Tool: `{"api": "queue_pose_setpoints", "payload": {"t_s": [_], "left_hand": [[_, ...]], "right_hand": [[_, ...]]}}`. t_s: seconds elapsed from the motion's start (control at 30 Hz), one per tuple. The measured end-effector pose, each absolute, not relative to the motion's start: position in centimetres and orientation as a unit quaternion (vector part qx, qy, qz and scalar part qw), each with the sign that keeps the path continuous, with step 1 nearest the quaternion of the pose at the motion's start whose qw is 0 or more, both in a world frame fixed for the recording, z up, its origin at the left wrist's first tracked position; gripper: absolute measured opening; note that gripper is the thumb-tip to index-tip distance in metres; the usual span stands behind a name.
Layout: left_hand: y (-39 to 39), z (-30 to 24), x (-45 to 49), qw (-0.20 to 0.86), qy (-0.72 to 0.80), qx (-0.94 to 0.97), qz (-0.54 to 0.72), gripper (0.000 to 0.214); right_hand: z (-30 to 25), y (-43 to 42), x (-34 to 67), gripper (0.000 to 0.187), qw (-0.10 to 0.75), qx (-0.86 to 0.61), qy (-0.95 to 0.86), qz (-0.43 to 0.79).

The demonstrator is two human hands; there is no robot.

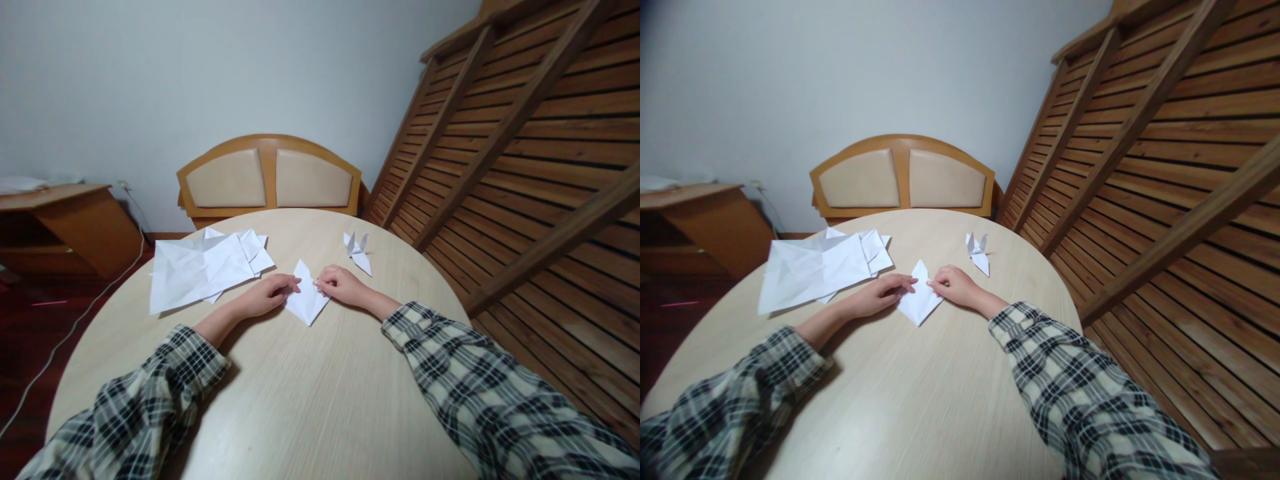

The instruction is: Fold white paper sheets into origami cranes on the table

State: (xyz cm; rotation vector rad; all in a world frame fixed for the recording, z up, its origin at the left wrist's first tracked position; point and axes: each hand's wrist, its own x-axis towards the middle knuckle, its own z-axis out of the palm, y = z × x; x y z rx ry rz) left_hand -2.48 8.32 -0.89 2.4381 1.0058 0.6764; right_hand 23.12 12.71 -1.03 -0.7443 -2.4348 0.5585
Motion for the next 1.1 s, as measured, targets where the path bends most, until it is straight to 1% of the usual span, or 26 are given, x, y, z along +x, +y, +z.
{"api": "queue_pose_setpoints", "payload": {"t_s": [0.1,0.13,0.33,0.5,0.63,1.1], "left_hand": [[8.4,-0.9,-2.6,0.206,0.349,0.883,0.236,0.038],[8.4,-1.0,-2.6,0.202,0.347,0.885,0.234,0.039],[8.3,-1.0,-2.5,0.178,0.344,0.893,0.23,0.038],[8.4,-1.2,-2.4,0.175,0.349,0.89,0.234,0.028],[8.4,-1.3,-2.4,0.173,0.349,0.889,0.24,0.023],[8.1,-0.8,-2.0,0.174,0.351,0.888,0.241,0.024]], "right_hand": [[-1.0,12.8,23.4,0.018,0.248,-0.251,-0.918,0.179],[-1.0,12.8,23.5,0.017,0.239,-0.245,-0.923,0.177],[-0.5,12.6,23.9,0.028,0.199,-0.249,-0.928,0.192],[-0.1,12.6,24.2,0.031,0.185,-0.245,-0.927,0.215],[0.0,12.7,24.3,0.027,0.184,-0.248,-0.922,0.231],[-0.1,12.9,24.0,0.011,0.201,-0.239,-0.918,0.244]]}}
